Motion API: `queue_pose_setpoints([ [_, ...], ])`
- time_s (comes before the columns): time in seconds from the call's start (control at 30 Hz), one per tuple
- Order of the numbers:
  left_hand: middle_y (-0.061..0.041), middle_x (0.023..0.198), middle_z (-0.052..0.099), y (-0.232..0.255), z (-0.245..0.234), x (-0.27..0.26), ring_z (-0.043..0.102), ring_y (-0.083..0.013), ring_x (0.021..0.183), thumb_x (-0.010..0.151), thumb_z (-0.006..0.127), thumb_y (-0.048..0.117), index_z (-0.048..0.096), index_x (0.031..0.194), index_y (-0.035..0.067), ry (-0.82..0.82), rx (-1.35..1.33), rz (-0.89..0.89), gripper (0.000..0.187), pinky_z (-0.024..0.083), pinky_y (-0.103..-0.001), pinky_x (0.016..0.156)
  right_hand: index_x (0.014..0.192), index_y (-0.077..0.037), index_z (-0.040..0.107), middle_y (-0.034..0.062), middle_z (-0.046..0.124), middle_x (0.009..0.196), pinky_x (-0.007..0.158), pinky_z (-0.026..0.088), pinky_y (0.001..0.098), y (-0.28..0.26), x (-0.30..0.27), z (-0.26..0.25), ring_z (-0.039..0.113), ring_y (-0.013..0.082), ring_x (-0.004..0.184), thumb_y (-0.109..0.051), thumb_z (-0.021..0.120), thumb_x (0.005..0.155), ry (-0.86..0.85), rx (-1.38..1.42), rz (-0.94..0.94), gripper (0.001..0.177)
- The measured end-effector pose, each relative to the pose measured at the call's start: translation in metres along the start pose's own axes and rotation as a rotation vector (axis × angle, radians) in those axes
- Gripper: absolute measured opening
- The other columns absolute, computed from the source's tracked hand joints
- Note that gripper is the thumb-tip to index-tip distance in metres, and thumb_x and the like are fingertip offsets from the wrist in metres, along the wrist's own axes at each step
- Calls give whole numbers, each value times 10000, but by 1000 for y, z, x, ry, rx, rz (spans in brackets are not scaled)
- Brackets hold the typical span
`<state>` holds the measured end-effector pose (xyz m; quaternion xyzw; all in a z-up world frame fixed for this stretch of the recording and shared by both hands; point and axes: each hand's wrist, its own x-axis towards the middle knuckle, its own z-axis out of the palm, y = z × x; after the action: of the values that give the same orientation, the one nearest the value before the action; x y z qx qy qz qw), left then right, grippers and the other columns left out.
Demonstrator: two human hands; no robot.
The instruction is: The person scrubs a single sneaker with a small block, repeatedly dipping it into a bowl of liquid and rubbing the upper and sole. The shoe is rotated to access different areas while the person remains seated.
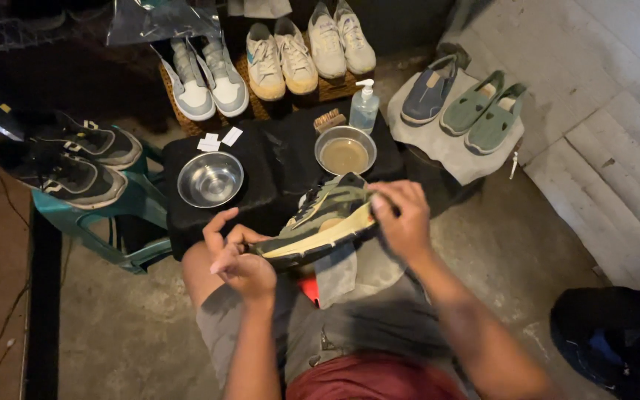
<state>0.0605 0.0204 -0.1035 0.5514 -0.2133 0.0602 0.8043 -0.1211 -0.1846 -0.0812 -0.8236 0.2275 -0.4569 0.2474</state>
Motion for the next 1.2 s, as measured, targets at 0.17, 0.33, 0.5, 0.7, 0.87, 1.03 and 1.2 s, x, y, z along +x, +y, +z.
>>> queue_pose_setpoints([
  [0.17,-86,494,519,15,5,5,579,-132,404,842,65,875,507,1235,-40,-17,5,27,1089,478,-176,427,1140,-202,803,26,674,973,968,502,377,-9,-1,-3,627,261,1002,-356,681,970,-78,-3,-131,259],
  [0.33,-85,503,518,18,9,5,581,-146,401,872,102,850,494,1250,-23,4,-51,34,1030,483,-183,431,1143,-151,794,145,705,968,918,514,479,45,-1,-3,654,375,974,-207,686,982,-29,-31,115,201],
  [0.5,-66,487,514,35,23,3,556,-116,392,833,82,881,530,1235,-30,11,-5,62,1092,460,-168,427,1122,-153,785,125,711,973,926,511,460,2,1,-7,665,363,972,-206,630,1005,36,21,104,202],
  [0.7,-49,492,561,62,29,4,533,-104,385,829,64,874,581,1217,-64,-45,171,164,1139,452,-168,434,1137,-173,801,38,694,973,946,502,388,-25,0,-5,643,259,976,-367,630,992,-54,107,-113,296],
  [0.87,-44,490,549,61,31,4,530,-124,404,890,238,811,617,1203,-51,-74,145,182,993,450,-193,461,1174,-101,738,138,692,1019,944,485,478,25,5,-2,643,373,985,-229,574,1056,-27,85,4,239],
  [1.03,-23,494,545,73,45,-2,497,-105,418,973,288,742,660,1190,-43,-71,127,186,895,426,-202,461,1138,-122,745,88,669,944,928,482,427,-51,15,-13,636,306,930,-231,617,1036,-60,75,-26,198],
  [1.2,-44,528,570,88,55,-14,509,-129,447,940,264,786,634,1228,-36,-90,116,162,946,462,-221,492,1148,-101,768,81,641,931,923,490,454,-160,22,-36,596,308,949,-346,673,966,-166,63,-190,320],
])
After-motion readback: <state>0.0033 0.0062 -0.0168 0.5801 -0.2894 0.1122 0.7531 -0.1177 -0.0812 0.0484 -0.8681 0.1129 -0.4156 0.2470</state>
